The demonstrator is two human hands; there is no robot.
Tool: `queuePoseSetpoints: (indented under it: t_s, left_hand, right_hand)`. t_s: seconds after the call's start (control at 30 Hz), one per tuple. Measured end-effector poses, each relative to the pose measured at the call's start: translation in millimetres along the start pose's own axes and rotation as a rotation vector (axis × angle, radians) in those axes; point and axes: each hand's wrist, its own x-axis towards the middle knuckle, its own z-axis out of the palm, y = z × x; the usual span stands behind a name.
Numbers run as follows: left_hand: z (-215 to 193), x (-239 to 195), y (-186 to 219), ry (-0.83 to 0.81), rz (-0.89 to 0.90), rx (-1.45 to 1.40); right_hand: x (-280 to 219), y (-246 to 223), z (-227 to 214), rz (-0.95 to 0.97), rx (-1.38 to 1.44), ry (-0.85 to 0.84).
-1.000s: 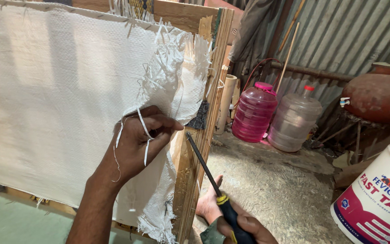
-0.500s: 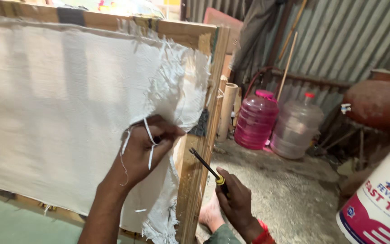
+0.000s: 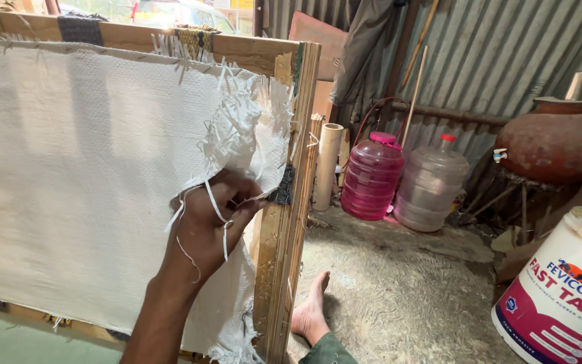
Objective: The person uses a screwdriver to pry and peel a white woven fabric off a wooden frame. They work along the edge, lifting the fabric and scraping away adhesive residue from the frame.
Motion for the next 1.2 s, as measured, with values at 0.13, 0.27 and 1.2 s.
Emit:
queuePoseSetpoints:
  t_s: [0.13, 0.27, 1.2]
  left_hand:
    - [6.2, -3.1, -3.8, 0.008, -0.108, -0.100]
    - [2.1, 0.9, 3.7, -0.028, -0.056, -0.127]
    - [15.8, -6.2, 19.8, 0.019, -0.350, -0.079]
  right_hand:
    - [-31.9, -23.8, -41.7, -0.117, -0.296, -0.158]
    - [-86.7, -83.2, -139.1, -0.525, -1.107, -0.581]
    - [-298.4, -150.1, 4.2, -0.427, -0.705, -0.364]
